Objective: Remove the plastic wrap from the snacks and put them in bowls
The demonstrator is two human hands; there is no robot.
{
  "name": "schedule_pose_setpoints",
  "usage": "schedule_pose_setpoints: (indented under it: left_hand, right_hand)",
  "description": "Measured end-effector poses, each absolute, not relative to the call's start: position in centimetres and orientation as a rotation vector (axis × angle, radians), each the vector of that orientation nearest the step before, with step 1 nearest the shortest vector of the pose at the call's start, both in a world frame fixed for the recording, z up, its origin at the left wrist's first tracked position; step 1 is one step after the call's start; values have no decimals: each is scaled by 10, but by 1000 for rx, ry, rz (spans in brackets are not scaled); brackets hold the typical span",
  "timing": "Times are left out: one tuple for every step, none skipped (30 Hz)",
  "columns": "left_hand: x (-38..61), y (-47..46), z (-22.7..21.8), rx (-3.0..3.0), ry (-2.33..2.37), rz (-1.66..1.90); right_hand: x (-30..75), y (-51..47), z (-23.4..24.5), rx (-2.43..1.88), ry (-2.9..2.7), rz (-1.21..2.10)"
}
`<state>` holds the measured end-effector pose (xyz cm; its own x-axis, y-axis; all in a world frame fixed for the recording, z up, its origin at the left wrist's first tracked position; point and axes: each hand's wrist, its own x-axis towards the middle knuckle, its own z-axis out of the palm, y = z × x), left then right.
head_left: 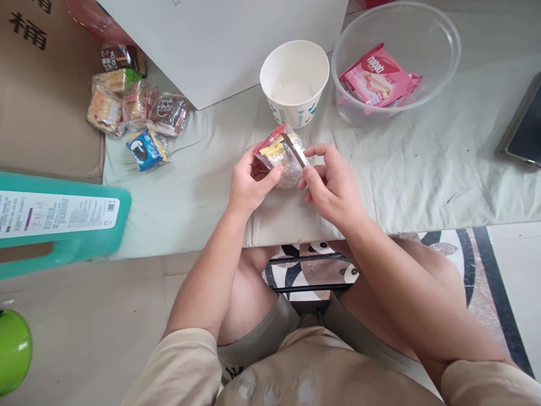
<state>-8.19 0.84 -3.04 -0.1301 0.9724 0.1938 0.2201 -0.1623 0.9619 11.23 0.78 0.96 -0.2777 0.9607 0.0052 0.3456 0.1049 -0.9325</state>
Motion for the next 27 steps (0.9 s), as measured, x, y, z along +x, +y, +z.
schedule_pose_setpoints:
  left_hand:
    - [-82,9,-30,1424,1391,1354]
    - [-83,9,-29,1424,1392,1360]
    - [-83,9,-29,1426,1394,1367]
    - [-83,9,-29,1425,1399,1377]
    - [-83,9,-29,1421,1404,1391]
    - [-83,9,-29,1411,1408,1411]
    - [-83,9,-29,1396,1409,1435]
    - [-84,9,-29,1378,1407,1461]
    - [-84,10,-29,1355,1404,1483]
    - [-84,10,-29,1330,1402,1502]
    - [-84,10,-29,1301,1400,1520]
    - [-84,10,-29,1271,1399,1537]
    - [-84,10,-28,1237,1395,1556]
    - [-84,10,-28,1197,1387,1577]
    - [-85,10,-26,1153,1377,1598]
    - [-85,10,-24,1105,1366,1615]
    - [-87,11,-22,1052,1355,1628]
    - [-88,11,-19,995,1340,1638]
    - [-90,11,-16,937,1321,1651]
    - [-92,11,-13,882,1300,1666]
    - [-94,12,-11,835,1279,1683]
    - [-96,12,-9,801,1265,1698]
    - [-96,12,-9,787,1269,1705]
    - [-96,11,-10,790,1293,1698]
    - [-94,10,-11,811,1329,1665]
    - [-91,8,-14,846,1365,1610]
    - [-88,6,-16,897,1398,1541]
  right_hand:
    - [112,8,10,-1298,-1739,1152]
    - [112,8,10,-1314,-1760,1131]
    - [112,8,10,-1327,-1775,1118]
    - [112,8,10,-1334,-1785,1114]
    - [111,8,10,-1338,-1794,1115]
    - [111,8,10,-1339,-1808,1112]
    - [112,7,10,-1344,-1829,1094]
    - [112,7,9,-1355,-1857,1051]
    - [112,6,10,-1374,-1894,986]
    - [112,5,10,-1397,-1934,908]
    - [113,4,10,-1421,-1973,829]
    - [113,3,11,-1445,-2011,760]
    - [114,2,12,-1468,-2047,708]
    - [114,1,13,-1489,-2077,676]
    - [114,0,14,-1504,-2100,663]
    - [114,-1,15,-1513,-2117,662]
    - [115,-2,16,-1516,-2129,667]
    - [115,-3,17,-1519,-2141,674]
    - [116,-4,17,-1523,-2155,683]
    - [117,-4,18,-1528,-2170,698]
    - [118,-4,18,-1529,-2184,722]
    - [120,-4,17,-1527,-2191,744]
    - [122,-3,17,-1526,-2187,759]
    - [125,-1,16,-1528,-2169,766]
    - [127,2,15,-1540,-2137,760]
    - [130,6,13,-1562,-2094,738]
    - [133,10,10,-1590,-2048,702]
